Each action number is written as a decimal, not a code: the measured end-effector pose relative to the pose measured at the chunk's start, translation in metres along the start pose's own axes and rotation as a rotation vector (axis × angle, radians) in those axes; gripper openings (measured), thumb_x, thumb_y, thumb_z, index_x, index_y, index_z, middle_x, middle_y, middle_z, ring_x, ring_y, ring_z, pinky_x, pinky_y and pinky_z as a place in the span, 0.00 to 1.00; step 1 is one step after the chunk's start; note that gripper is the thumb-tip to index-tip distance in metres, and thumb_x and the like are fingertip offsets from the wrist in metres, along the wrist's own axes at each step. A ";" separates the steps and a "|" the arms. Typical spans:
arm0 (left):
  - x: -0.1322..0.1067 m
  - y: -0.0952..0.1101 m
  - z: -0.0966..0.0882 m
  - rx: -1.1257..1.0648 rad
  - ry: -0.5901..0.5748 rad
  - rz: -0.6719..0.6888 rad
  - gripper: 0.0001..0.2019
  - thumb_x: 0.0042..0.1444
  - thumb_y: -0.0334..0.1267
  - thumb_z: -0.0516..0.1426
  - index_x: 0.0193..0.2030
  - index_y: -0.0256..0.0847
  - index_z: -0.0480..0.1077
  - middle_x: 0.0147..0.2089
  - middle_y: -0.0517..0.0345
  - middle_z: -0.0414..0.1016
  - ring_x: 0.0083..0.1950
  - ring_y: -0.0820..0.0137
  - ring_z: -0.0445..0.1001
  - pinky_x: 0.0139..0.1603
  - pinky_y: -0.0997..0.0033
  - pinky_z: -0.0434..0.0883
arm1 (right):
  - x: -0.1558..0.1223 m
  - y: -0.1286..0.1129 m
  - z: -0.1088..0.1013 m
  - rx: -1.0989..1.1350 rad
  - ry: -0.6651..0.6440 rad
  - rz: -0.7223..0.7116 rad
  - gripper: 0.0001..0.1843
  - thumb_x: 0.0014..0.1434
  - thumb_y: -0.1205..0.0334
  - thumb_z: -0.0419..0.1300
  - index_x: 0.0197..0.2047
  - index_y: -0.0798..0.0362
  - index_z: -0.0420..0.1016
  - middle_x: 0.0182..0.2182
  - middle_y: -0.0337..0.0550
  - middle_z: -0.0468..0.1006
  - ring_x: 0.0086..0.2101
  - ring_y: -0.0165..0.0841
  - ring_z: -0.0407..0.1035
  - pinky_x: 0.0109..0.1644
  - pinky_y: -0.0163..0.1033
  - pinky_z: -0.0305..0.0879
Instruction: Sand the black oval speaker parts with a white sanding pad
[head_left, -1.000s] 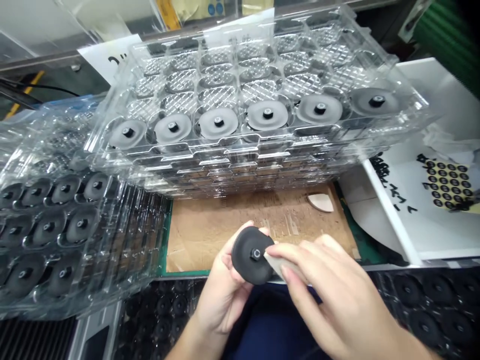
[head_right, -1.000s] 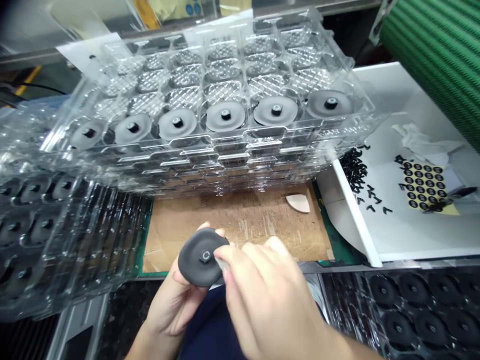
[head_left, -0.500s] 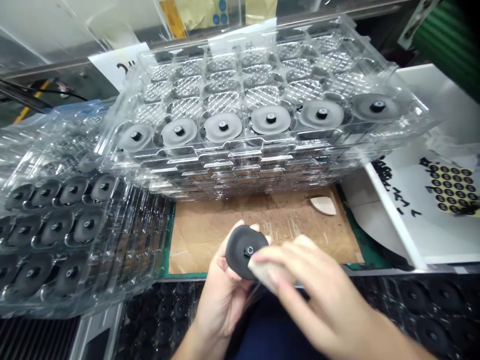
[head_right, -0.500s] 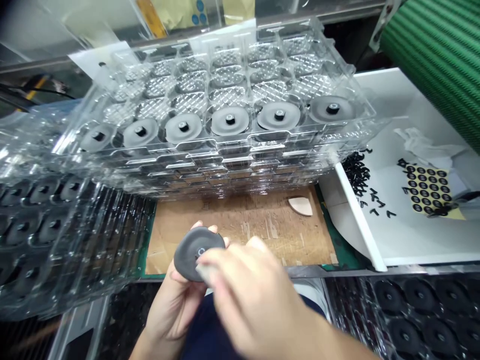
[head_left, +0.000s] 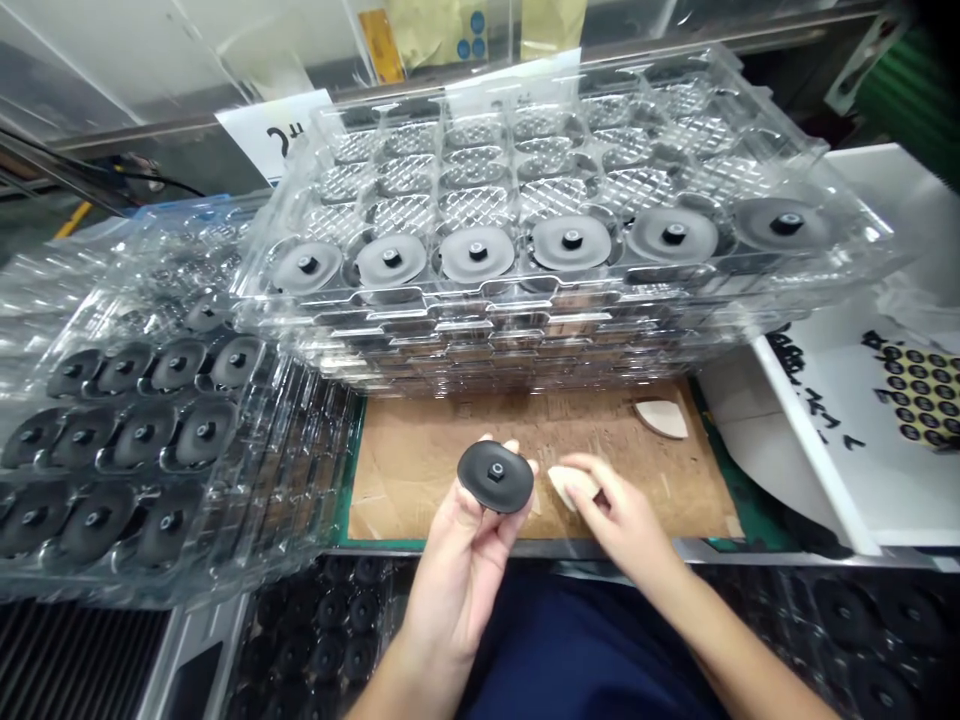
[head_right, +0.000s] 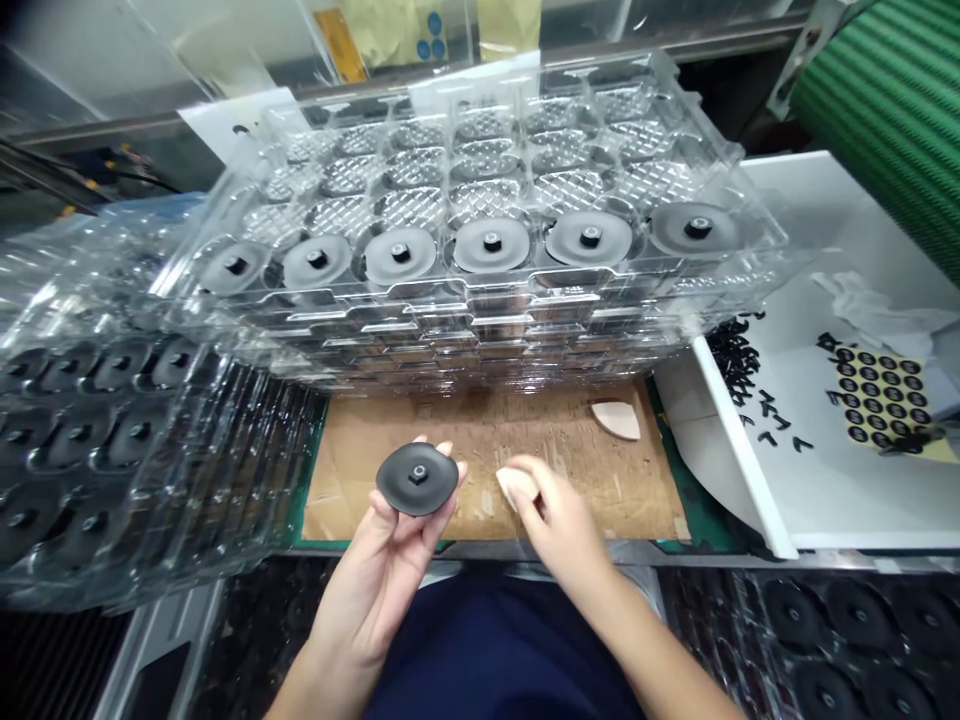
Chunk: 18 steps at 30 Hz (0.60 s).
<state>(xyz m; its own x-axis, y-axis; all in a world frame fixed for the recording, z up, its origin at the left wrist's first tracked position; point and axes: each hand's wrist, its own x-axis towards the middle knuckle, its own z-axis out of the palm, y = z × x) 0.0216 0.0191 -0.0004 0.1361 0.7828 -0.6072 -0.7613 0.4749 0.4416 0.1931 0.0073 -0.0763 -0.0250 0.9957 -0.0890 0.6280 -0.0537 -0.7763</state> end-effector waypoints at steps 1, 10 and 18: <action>0.000 0.001 0.000 0.006 -0.004 -0.004 0.25 0.47 0.42 0.65 0.52 0.39 0.71 0.51 0.48 0.78 0.52 0.58 0.75 0.52 0.65 0.73 | -0.006 0.006 0.007 0.018 -0.034 -0.008 0.13 0.61 0.60 0.52 0.44 0.52 0.74 0.38 0.44 0.81 0.35 0.37 0.76 0.36 0.39 0.70; -0.003 -0.004 0.003 0.112 -0.111 0.017 0.30 0.46 0.45 0.64 0.57 0.45 0.67 0.55 0.49 0.75 0.53 0.59 0.75 0.51 0.66 0.73 | 0.007 -0.063 -0.041 0.211 0.148 -0.105 0.14 0.63 0.58 0.54 0.50 0.49 0.71 0.47 0.43 0.77 0.47 0.35 0.71 0.47 0.38 0.67; -0.008 -0.005 0.002 0.174 -0.016 0.000 0.24 0.42 0.40 0.68 0.49 0.47 0.74 0.47 0.56 0.79 0.45 0.67 0.77 0.42 0.76 0.74 | 0.015 -0.123 -0.053 0.068 -0.256 -0.438 0.12 0.63 0.70 0.50 0.44 0.54 0.73 0.38 0.40 0.80 0.36 0.32 0.71 0.40 0.39 0.60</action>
<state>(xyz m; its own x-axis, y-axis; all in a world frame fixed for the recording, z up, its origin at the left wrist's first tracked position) 0.0258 0.0107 0.0038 0.1473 0.7881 -0.5977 -0.6402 0.5365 0.5498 0.1572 0.0328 0.0508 -0.4697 0.8758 0.1108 0.4643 0.3518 -0.8128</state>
